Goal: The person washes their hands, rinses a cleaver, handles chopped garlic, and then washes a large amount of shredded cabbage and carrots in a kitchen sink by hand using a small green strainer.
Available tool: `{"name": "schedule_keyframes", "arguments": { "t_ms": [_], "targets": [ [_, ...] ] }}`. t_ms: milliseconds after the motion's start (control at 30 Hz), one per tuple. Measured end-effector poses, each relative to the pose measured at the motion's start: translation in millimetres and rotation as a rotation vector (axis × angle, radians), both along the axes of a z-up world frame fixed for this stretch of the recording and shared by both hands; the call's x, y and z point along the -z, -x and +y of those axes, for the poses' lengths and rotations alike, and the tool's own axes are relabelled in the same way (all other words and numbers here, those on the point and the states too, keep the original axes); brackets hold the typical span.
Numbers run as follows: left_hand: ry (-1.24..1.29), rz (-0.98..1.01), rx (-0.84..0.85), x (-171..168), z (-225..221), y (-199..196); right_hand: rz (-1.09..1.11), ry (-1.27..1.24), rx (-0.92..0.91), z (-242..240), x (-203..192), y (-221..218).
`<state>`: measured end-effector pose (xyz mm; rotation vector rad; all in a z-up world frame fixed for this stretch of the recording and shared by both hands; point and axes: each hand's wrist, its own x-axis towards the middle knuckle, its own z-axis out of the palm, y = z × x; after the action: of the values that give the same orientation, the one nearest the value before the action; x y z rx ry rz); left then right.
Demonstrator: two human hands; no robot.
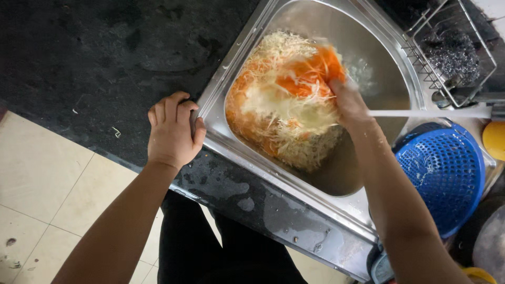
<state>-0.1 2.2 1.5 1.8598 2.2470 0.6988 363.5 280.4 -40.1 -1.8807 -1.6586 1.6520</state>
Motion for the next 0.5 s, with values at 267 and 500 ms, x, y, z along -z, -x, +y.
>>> {"name": "schedule_keyframes", "arguments": {
  "t_ms": [267,500],
  "targets": [
    [0.006,0.001,0.006,0,0,1,0.246,-0.074,0.719,-8,123,-67],
    [0.020,0.019,0.008,1,2,0,0.468,0.074,0.973,-69,171,-48]
  ]
}}
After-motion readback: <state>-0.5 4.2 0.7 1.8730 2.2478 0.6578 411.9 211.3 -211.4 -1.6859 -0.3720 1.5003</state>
